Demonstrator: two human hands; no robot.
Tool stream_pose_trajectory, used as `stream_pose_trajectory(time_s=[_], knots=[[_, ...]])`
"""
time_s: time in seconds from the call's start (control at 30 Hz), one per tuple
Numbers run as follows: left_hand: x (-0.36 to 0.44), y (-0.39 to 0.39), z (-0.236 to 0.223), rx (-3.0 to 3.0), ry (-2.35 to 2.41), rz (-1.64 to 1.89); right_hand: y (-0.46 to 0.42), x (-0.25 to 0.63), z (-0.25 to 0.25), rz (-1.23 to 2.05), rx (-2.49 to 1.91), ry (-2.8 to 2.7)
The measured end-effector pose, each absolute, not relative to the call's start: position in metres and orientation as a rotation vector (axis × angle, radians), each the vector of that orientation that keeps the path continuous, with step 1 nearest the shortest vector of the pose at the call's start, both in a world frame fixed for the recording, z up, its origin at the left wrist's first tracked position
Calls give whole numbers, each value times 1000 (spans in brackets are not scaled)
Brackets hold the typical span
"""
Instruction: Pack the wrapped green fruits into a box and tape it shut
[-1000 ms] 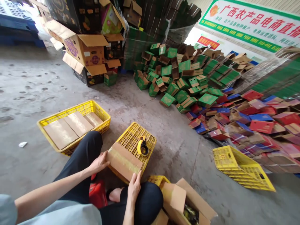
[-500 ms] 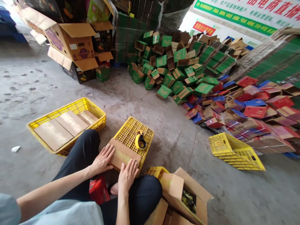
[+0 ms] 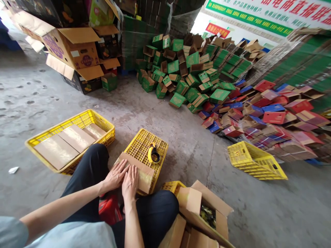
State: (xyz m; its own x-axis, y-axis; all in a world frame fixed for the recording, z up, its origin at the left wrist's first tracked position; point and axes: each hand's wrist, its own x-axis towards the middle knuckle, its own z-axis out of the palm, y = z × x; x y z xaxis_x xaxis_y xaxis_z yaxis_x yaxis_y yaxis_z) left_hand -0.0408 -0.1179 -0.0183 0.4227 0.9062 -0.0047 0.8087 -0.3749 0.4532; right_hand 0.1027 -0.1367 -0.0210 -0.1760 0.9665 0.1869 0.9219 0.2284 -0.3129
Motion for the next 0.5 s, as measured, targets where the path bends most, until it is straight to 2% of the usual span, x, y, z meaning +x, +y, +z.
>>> stream_pose_trajectory(time_s=[0.33, 0.5], knots=[[-83, -121, -25, 2339, 1611, 304, -152, 191, -27, -21, -2001, -2013], [-72, -121, -25, 2287, 1659, 300, -150, 195, -32, -62, -1972, -2009]])
